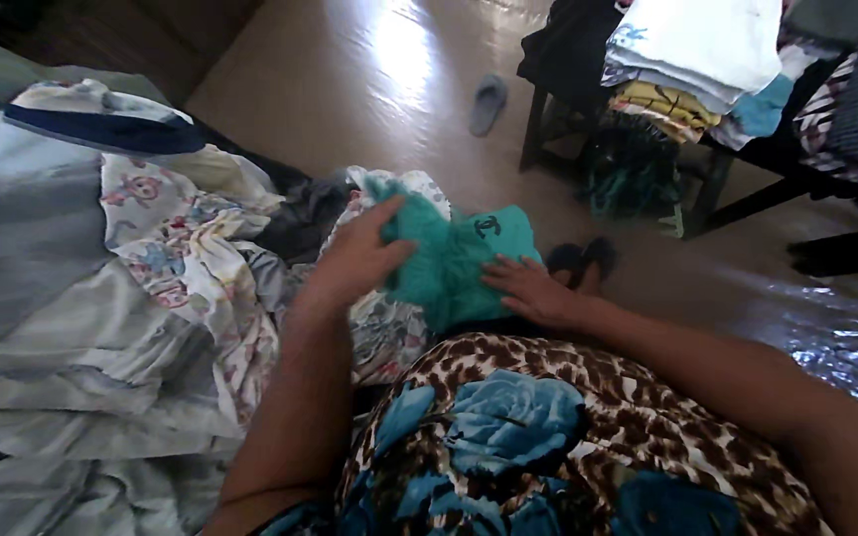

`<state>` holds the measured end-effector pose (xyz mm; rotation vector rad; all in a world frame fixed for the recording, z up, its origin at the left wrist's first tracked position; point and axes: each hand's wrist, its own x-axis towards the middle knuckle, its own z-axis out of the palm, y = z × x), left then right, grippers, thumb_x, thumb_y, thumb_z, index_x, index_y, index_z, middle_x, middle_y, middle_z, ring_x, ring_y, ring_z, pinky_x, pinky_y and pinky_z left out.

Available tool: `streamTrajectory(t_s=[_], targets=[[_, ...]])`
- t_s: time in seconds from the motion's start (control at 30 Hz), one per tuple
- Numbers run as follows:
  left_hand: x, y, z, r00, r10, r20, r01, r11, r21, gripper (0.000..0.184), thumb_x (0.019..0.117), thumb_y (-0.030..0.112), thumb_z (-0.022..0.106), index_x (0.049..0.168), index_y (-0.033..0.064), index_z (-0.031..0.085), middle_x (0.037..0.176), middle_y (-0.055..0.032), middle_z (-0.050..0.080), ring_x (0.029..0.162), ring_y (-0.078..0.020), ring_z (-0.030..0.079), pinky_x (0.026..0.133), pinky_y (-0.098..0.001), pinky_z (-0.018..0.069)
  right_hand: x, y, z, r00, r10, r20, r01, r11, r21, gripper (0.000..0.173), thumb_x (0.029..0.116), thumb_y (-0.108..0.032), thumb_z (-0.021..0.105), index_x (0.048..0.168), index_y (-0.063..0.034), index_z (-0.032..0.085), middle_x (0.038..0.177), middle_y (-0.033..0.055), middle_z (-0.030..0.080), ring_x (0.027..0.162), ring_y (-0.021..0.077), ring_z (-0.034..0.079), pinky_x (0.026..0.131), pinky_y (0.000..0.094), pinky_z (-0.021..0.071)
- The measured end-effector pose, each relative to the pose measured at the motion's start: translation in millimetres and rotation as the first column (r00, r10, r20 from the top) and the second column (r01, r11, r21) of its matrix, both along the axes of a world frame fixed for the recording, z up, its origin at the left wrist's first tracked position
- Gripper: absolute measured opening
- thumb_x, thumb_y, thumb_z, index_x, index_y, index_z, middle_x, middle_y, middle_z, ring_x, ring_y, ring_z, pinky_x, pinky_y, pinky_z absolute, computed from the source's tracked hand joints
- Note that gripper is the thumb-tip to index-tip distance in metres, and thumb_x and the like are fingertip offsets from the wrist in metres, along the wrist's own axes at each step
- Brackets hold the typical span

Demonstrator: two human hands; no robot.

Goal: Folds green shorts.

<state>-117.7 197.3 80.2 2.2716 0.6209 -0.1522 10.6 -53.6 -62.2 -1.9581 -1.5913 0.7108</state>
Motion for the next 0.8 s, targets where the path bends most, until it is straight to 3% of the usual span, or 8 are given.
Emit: streamTrajectory(t_s=[0.13,0.2,0.3,0.4,0.47,0.53,0.6,0.8], targets=[[68,-72,-24,0.988,-0.152,0.037,0.155,0.981,-0.113,0.072,0.0951,0.019,0.072,0.157,0.0040,0.037,0.153,-0.0298,0.040,0.131,-0.0423,0.053,0.104,-0.0584,0.0475,7,-17,11,0.785,-0.445,-0.431,0.488,0.873,-0.012,0.045,0.1114,-0.017,0.030,0.149,-0.0002,0.049,0.154,0.0165,0.049,0.142,0.0261,0.047,0.118,0.0436,0.0379],[86,-102,-64,0.972,-0.225,0.062,0.232,0.957,-0.176,0.080,0.0946,0.023,0.074,0.160,0.0096,0.030,0.156,-0.0302,0.035,0.121,-0.0407,0.062,0.094,-0.0536,0.0578,9,-24,3,0.477,-0.632,-0.611,0.695,0.697,-0.178,0.052,0.1138,-0.035,0.023,0.138,-0.0021,0.056,0.124,0.0162,0.064,0.110,0.0230,0.064,0.094,0.0441,0.0535],[83,-118,-96,0.945,-0.323,0.048,0.326,0.918,-0.225,0.079,0.0986,0.021,0.069,0.164,0.0208,0.023,0.165,-0.0306,0.013,0.116,-0.0418,0.063,0.088,-0.0517,0.0588,17,-38,-23,0.158,-0.626,-0.764,0.687,0.625,-0.370,0.077,0.1056,-0.065,0.018,0.140,-0.0064,0.055,0.122,0.0159,0.067,0.111,0.0247,0.067,0.093,0.0468,0.0570],[70,-103,-83,0.900,-0.360,0.247,0.390,0.917,-0.084,0.057,0.1034,0.012,0.057,0.157,0.0130,0.039,0.162,-0.0239,0.030,0.105,-0.0293,0.068,0.084,-0.0425,0.0599,16,-45,-17,0.205,-0.650,-0.732,0.663,0.642,-0.384,0.060,0.1091,-0.052,0.034,0.146,-0.0061,0.049,0.133,0.0186,0.061,0.119,0.0261,0.062,0.098,0.0453,0.0547],[65,-85,-83,0.832,-0.405,0.380,0.369,0.914,0.166,0.042,0.1034,0.012,0.054,0.146,0.0081,0.055,0.158,-0.0193,0.041,0.121,-0.0292,0.063,0.097,-0.0451,0.0553,12,-42,-4,0.237,-0.671,-0.702,0.639,0.652,-0.408,0.057,0.1090,-0.046,0.042,0.151,-0.0079,0.042,0.137,0.0191,0.059,0.122,0.0263,0.061,0.101,0.0451,0.0533],[64,-66,-99,0.804,-0.479,0.351,0.367,0.865,0.341,0.044,0.1037,0.028,0.052,0.145,0.0139,0.058,0.162,-0.0169,0.036,0.144,-0.0382,0.042,0.114,-0.0586,0.0381,5,-32,6,0.287,-0.682,-0.673,0.635,0.661,-0.399,0.056,0.1068,-0.041,0.052,0.150,-0.0064,0.045,0.134,0.0197,0.062,0.120,0.0264,0.063,0.102,0.0452,0.0530],[68,-58,-139,0.815,-0.554,0.171,0.448,0.789,0.421,0.057,0.1020,0.053,0.047,0.152,0.0271,0.051,0.168,-0.0159,0.024,0.152,-0.0491,0.021,0.112,-0.0742,0.0242,4,-26,3,0.362,-0.700,-0.615,0.664,0.657,-0.357,0.059,0.1016,-0.039,0.063,0.145,-0.0019,0.050,0.131,0.0223,0.063,0.120,0.0291,0.064,0.105,0.0488,0.0515],[81,-65,-177,0.779,-0.603,0.173,0.477,0.749,0.460,0.077,0.0943,0.068,0.039,0.146,0.0146,0.058,0.158,-0.0344,0.032,0.142,-0.0690,0.022,0.101,-0.0864,0.0213,20,-34,-3,0.194,-0.685,-0.702,0.603,0.648,-0.466,0.059,0.1053,-0.040,0.056,0.146,0.0020,0.045,0.133,0.0252,0.059,0.120,0.0323,0.061,0.100,0.0512,0.0503]])
